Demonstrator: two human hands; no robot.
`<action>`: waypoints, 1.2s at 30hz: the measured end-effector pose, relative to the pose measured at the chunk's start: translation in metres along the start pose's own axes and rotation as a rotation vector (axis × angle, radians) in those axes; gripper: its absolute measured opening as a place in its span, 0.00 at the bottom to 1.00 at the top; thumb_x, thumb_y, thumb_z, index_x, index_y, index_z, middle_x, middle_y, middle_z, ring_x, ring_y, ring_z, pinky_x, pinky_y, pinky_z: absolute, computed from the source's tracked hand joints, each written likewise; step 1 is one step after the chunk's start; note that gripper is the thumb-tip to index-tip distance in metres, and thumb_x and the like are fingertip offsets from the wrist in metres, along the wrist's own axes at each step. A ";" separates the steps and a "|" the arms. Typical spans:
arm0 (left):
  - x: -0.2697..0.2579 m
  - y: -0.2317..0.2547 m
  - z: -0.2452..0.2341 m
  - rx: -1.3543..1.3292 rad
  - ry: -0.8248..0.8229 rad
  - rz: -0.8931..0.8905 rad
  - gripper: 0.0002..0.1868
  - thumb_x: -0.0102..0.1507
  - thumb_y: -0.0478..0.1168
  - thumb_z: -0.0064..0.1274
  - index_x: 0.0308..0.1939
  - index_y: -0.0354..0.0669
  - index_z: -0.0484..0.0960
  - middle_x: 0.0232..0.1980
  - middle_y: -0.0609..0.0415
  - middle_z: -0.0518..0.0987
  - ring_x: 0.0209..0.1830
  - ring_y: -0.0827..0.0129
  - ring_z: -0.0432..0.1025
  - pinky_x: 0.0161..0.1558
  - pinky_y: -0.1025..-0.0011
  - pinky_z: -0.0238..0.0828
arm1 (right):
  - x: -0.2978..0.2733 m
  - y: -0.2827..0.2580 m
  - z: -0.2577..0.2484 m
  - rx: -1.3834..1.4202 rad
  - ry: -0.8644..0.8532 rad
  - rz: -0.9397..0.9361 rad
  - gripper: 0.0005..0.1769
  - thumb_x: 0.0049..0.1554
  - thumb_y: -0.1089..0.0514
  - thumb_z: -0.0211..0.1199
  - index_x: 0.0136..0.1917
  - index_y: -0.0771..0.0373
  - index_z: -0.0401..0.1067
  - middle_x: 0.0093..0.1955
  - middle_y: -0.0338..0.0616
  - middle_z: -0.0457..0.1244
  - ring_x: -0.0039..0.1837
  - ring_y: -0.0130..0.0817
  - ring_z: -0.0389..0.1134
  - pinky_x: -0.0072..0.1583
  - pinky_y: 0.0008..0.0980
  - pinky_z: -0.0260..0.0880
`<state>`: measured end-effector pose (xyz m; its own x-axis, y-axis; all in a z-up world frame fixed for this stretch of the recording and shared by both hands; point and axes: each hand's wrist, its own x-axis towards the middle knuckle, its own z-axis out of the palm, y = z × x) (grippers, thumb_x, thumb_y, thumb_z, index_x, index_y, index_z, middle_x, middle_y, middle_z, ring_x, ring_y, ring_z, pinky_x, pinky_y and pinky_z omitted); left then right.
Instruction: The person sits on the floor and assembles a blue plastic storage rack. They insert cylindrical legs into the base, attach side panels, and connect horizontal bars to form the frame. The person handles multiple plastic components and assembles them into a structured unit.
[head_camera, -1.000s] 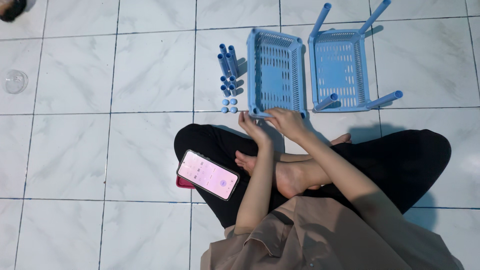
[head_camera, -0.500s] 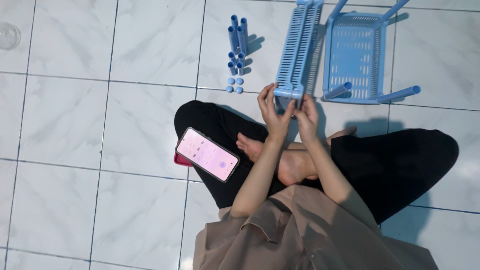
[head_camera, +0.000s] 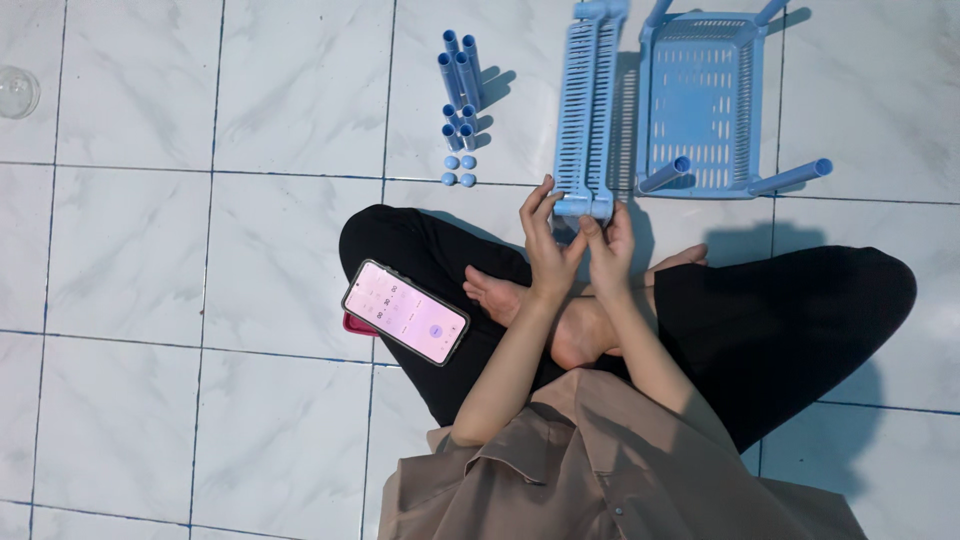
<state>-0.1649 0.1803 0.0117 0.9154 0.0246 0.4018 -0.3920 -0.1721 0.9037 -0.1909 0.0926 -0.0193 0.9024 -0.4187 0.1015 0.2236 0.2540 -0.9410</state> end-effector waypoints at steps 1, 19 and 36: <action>-0.001 0.000 0.000 0.009 0.001 0.011 0.30 0.65 0.43 0.63 0.66 0.40 0.66 0.73 0.40 0.64 0.75 0.47 0.64 0.72 0.56 0.66 | -0.002 0.002 0.001 0.003 0.018 -0.005 0.21 0.66 0.58 0.64 0.68 0.68 0.63 0.62 0.41 0.64 0.64 0.25 0.65 0.67 0.26 0.65; -0.009 -0.013 0.004 -0.053 -0.043 -0.003 0.31 0.65 0.43 0.64 0.66 0.40 0.66 0.74 0.41 0.63 0.75 0.49 0.63 0.73 0.57 0.68 | 0.000 0.001 -0.001 0.191 0.163 0.013 0.23 0.56 0.70 0.72 0.59 0.67 0.64 0.56 0.43 0.66 0.59 0.28 0.68 0.64 0.28 0.69; -0.010 -0.017 -0.004 0.012 -0.009 0.036 0.30 0.61 0.34 0.67 0.63 0.37 0.69 0.71 0.40 0.67 0.76 0.47 0.64 0.72 0.58 0.67 | -0.007 0.029 -0.002 0.190 0.248 0.009 0.15 0.70 0.50 0.56 0.58 0.64 0.65 0.53 0.38 0.63 0.55 0.22 0.62 0.58 0.22 0.63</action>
<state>-0.1678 0.1872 -0.0071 0.9015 0.0096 0.4327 -0.4238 -0.1842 0.8868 -0.1917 0.1013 -0.0479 0.7924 -0.6099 -0.0105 0.3022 0.4075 -0.8618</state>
